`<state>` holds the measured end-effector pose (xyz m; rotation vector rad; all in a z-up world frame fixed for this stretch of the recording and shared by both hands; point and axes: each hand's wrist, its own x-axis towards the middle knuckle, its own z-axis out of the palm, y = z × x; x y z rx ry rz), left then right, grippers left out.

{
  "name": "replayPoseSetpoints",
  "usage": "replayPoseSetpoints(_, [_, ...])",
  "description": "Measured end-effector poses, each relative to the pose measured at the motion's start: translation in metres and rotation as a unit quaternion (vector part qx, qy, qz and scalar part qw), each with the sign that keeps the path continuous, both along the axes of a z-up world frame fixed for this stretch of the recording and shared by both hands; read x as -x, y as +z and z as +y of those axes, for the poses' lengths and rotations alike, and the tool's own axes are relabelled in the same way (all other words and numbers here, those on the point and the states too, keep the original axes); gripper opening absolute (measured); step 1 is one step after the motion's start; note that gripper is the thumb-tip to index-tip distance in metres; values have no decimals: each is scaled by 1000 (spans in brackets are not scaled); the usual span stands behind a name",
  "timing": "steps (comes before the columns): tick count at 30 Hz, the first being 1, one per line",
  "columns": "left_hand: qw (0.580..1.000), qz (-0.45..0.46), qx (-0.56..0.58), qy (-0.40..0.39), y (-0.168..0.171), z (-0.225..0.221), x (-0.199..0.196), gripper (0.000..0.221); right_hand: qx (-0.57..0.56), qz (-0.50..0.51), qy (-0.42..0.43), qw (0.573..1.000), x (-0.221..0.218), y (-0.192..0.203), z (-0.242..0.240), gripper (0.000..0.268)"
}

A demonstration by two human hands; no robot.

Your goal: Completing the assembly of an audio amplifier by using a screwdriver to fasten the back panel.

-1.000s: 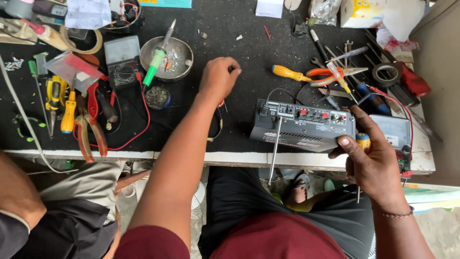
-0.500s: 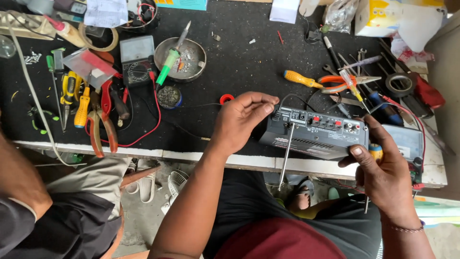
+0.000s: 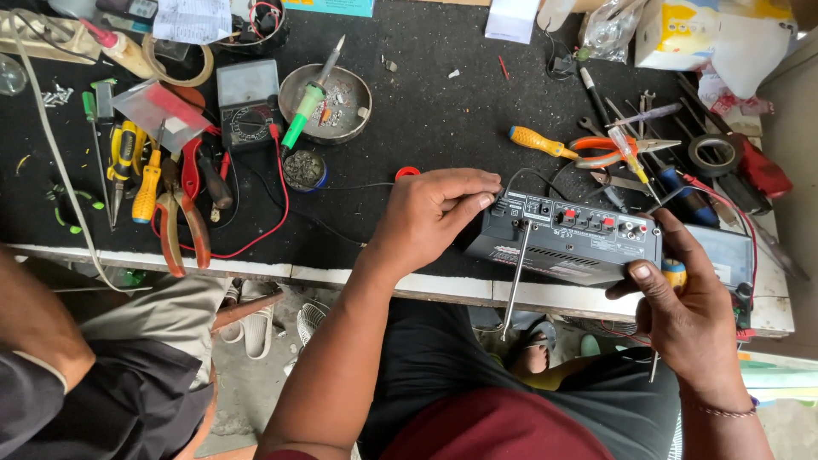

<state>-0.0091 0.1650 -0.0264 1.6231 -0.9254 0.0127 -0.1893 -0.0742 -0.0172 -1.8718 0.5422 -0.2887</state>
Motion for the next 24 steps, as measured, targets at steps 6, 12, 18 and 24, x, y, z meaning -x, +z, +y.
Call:
replayPoseSetpoints(6, [990, -121, -69, 5, 13, 4, -9, 15, -7, 15, -6, 1000, 2, 1, 0, 72])
replayPoseSetpoints(12, [978, -171, -123, 0, 17, 2, -12, 13, 0, 10, 6, 1000, 3, 1, 0, 72])
replayPoseSetpoints(18, [999, -24, -37, 0, 0, -3, -5, 14, -1, 29, 15, 999, 4, 7, -5, 71])
replayPoseSetpoints(24, [1000, 20, -8, -21, -7, -4, -2, 17, 25, -13, 17, 999, 5, 21, -13, 68])
